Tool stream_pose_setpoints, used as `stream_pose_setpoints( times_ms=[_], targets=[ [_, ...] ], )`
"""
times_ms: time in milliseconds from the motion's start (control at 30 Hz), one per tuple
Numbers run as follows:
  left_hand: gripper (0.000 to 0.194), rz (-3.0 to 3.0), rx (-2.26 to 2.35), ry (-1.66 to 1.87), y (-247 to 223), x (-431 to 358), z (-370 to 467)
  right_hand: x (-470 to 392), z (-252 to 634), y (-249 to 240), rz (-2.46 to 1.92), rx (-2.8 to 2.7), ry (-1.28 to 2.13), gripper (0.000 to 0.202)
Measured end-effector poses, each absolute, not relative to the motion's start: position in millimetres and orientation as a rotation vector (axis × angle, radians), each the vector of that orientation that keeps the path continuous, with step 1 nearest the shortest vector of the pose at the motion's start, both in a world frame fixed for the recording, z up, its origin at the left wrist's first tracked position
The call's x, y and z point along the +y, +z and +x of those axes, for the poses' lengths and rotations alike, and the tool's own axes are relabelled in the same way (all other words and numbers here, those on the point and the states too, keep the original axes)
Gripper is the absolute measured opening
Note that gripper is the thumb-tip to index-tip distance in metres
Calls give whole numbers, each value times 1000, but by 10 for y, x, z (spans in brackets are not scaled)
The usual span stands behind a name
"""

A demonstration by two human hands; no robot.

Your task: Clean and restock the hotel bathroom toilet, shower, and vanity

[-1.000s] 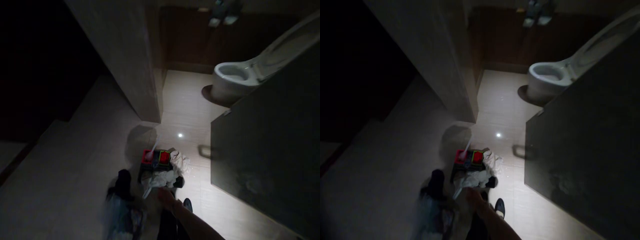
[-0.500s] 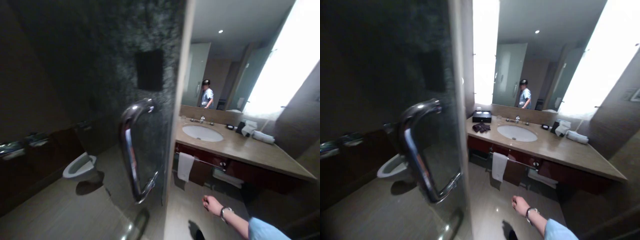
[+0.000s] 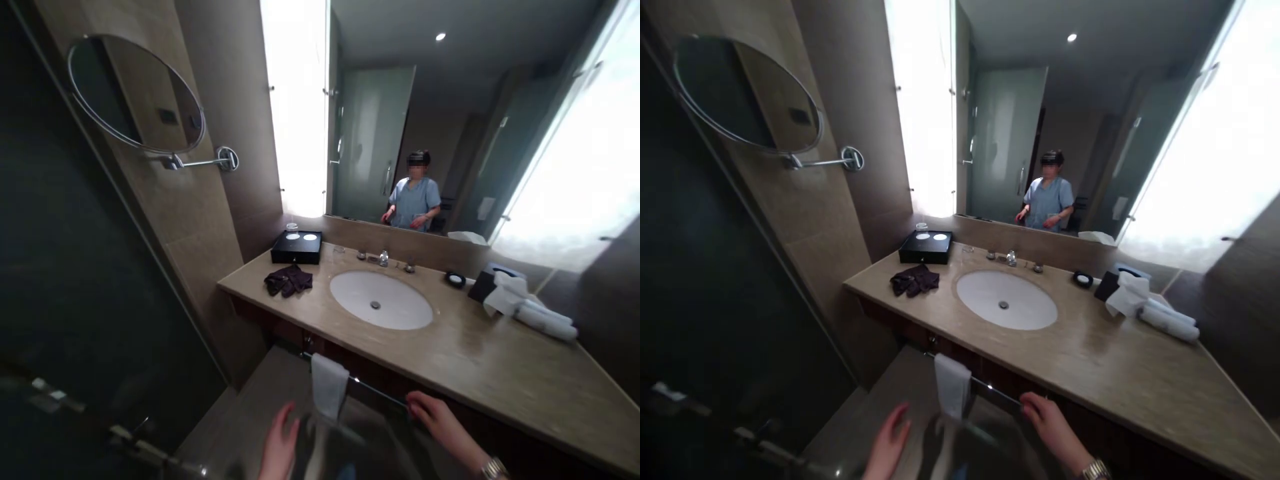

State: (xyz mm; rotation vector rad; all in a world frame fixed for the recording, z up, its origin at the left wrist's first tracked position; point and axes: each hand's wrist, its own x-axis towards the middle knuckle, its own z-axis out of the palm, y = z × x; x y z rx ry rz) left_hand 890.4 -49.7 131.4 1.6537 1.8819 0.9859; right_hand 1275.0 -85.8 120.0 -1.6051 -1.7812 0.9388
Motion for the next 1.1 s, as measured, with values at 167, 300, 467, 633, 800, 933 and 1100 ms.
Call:
stream_pose_setpoints(
  times_ms=[167,300,467,633,800,933,1100],
  targets=[
    [32,1633,2080,936,2009,1279,8765,-280,12543,1344,-1440,-1829,978,48],
    [36,1639,2225,896,2485,2894,8453,561,11935,1732,-1285,-2051,872,30],
    [34,1632,2253,751,2581,4333,8276,2409,10423,2223,-1067,-2426,589,30],
    [33,1642,2121,681,2258,5073,8174,3783,9334,2114,-1156,-2592,467,49],
    [33,1562,1956,721,1939,5316,8067,3396,9718,1538,-1177,-2656,414,32],
    [30,1506,1852,785,1816,5113,8008,2669,10423,1063,-1337,-2495,287,25],
    [32,1410,1780,886,1679,4397,7965,2407,11000,1105,-1408,-2128,613,31]
  ],
)
